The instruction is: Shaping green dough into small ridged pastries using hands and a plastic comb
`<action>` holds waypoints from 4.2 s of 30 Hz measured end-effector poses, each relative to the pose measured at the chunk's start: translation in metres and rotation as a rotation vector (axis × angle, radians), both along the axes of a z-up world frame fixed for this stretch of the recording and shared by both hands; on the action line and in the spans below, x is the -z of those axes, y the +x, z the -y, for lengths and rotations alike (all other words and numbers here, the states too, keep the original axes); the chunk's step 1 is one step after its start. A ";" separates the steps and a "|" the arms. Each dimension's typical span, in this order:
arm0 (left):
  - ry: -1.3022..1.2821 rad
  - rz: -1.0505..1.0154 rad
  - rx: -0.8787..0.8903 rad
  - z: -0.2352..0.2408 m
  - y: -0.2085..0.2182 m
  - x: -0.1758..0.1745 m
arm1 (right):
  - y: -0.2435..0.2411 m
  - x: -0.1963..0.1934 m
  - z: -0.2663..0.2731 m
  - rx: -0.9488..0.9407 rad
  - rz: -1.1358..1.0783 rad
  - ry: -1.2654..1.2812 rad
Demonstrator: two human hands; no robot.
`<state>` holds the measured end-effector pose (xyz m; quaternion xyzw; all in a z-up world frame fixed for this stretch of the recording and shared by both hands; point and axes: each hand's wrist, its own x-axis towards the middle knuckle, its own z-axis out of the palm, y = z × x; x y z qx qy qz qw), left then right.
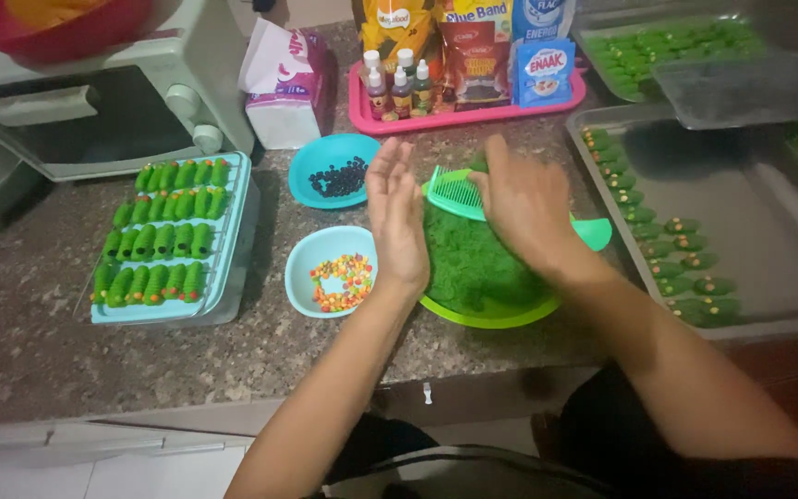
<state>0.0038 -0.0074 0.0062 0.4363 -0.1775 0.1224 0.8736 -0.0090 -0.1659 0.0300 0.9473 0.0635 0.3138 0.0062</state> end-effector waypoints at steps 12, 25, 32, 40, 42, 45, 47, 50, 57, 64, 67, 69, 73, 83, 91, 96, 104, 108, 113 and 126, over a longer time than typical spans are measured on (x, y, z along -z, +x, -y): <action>-0.046 -0.307 0.463 0.011 0.002 0.023 | -0.028 -0.045 -0.004 -0.198 -0.091 0.258; -0.023 -0.324 0.383 0.008 0.003 0.020 | -0.026 -0.027 -0.001 -0.369 0.139 -0.043; 0.052 -0.335 0.360 0.010 -0.008 0.013 | -0.029 -0.050 -0.002 -0.396 0.011 0.149; 0.071 -0.308 0.376 0.018 0.031 0.099 | -0.007 -0.030 -0.028 -0.342 -0.033 0.177; -0.006 -0.284 0.368 0.018 0.059 0.151 | -0.014 -0.030 -0.035 -0.333 -0.045 0.166; 0.047 -0.256 0.409 0.016 0.008 0.060 | -0.012 -0.038 -0.030 -0.273 -0.053 0.192; 0.058 -0.255 0.437 0.014 0.004 0.051 | -0.017 -0.049 -0.029 -0.254 -0.130 0.259; 0.080 -0.251 0.472 0.013 -0.005 0.041 | -0.015 -0.054 -0.027 -0.216 -0.225 0.344; 0.096 -0.238 0.471 0.016 -0.007 0.038 | -0.010 -0.066 -0.023 -0.128 -0.257 0.387; 0.120 -0.346 0.323 0.003 -0.018 -0.007 | -0.021 -0.068 -0.005 -0.660 -0.001 0.555; 0.077 -0.399 0.218 -0.001 -0.017 -0.016 | -0.024 -0.053 -0.002 -0.588 0.153 0.289; 0.081 -0.418 0.175 0.002 -0.014 -0.010 | -0.022 -0.040 -0.003 -0.550 0.207 0.042; 0.036 -0.342 0.210 0.001 -0.015 -0.012 | -0.020 -0.030 -0.014 -0.543 0.255 -0.030; 0.074 -0.303 0.272 0.000 -0.009 0.007 | -0.007 -0.022 0.001 -0.625 0.111 0.404; 0.068 -0.343 0.291 -0.001 -0.004 0.007 | -0.006 -0.020 0.004 -0.557 0.109 0.307; 0.037 -0.387 0.259 -0.003 0.000 0.005 | -0.012 -0.024 -0.003 -0.429 0.122 -0.084; 0.085 -0.374 0.232 -0.004 -0.005 -0.001 | -0.006 -0.014 0.002 -0.417 -0.043 0.042; 0.111 -0.325 0.231 -0.007 -0.002 0.003 | -0.006 -0.014 -0.002 -0.504 -0.030 0.259; 0.085 -0.331 0.248 -0.006 -0.004 0.001 | -0.005 -0.016 0.002 -0.529 0.033 0.274; 0.160 -0.351 0.295 -0.004 0.000 0.008 | -0.003 -0.016 0.005 -0.434 -0.146 0.340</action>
